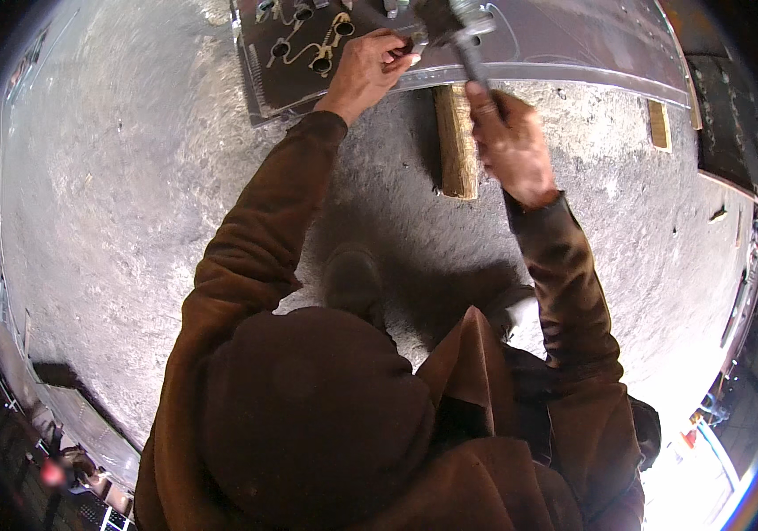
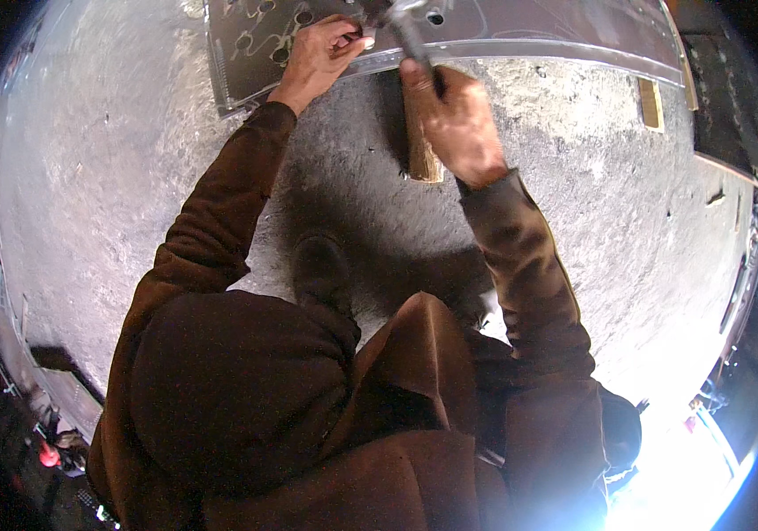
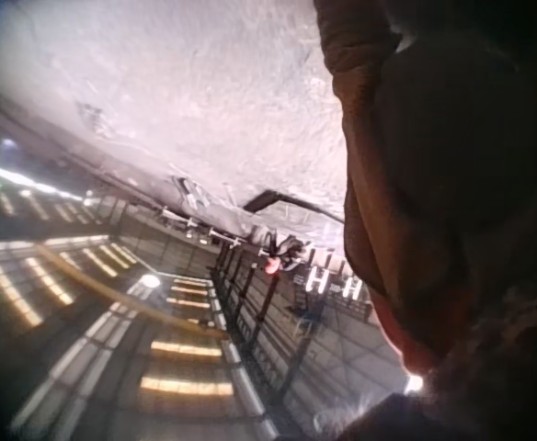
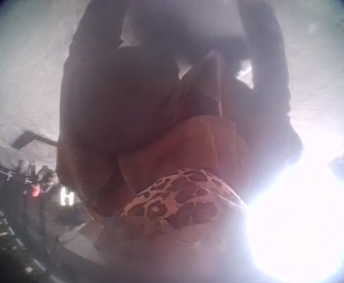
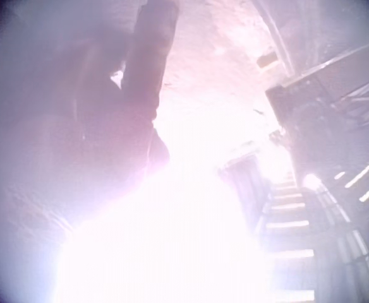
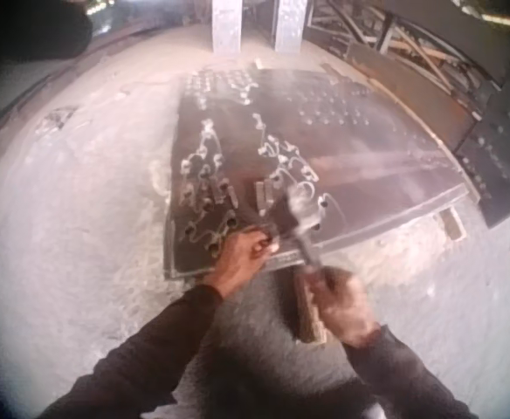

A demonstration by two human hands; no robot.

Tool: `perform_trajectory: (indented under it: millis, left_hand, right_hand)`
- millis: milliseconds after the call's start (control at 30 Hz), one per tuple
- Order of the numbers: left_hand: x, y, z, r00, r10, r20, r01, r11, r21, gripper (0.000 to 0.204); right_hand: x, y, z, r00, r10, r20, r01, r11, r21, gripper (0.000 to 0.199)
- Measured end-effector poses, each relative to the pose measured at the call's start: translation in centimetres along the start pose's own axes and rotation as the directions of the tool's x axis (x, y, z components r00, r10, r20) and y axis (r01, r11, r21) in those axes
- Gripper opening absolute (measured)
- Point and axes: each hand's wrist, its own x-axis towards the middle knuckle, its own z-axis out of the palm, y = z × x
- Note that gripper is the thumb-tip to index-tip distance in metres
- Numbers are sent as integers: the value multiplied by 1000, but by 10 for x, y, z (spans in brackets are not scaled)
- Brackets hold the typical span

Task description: The person picks up a hammer and a metal punch, then repeatedly strikes the punch against a perforated metal sheet resting on wooden blocks to drive the punch through the holes. The person continues this hammering action across multiple holes on the sheet.

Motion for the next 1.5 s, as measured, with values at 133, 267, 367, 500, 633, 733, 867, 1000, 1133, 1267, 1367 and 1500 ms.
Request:
perform_trajectory:
  millis: [133,267,367,500,633,733,867,1000,1133,1267,1367,1500]
  left_hand:
    - [1,2,1,1000,-13,1,13,1000,-2,23]
    - [5,3,6,1000,13,-25,-15,998,-54,24]
    - [-6,-2,-11,1000,-6,-31,6,1000,-25,26]
    - [7,7,7,999,36,15,-37,996,85,25]
    - [13,-19,-2,995,71,-73,-58,985,161,24]
    - [2,-9,-2,991,-126,-46,122,990,-75,20]
    - [19,3,-14,998,-23,-57,24,999,23,21]
    - [28,41,-26,990,-130,62,128,991,33,18]
    - [22,39,-24,990,-112,84,113,994,-2,18]
    - [22,40,-25,986,-129,109,131,991,-15,19]
    - [15,16,-18,996,-38,82,34,998,55,22]
    - [13,5,-11,995,-22,94,16,998,60,25]
  right_hand:
    - [-17,-89,-51,955,-212,-206,217,976,0,45]
    - [-37,-141,-118,671,-672,-313,581,739,-341,45]
    - [-29,-106,-104,617,-719,-319,669,693,-268,46]
    - [5,20,-35,922,-382,-58,370,916,-154,49]
    - [19,58,8,993,113,41,-118,981,151,58]
    - [-2,68,3,936,344,75,-352,920,174,63]
    - [20,94,0,920,387,63,-392,909,143,68]
    - [18,91,7,898,434,75,-440,873,212,60]
    - [21,96,3,921,388,42,-390,911,132,68]
    - [22,105,0,934,350,66,-356,925,132,68]
    - [22,105,4,944,322,77,-330,933,143,68]
    - [20,103,3,929,360,90,-370,913,173,65]
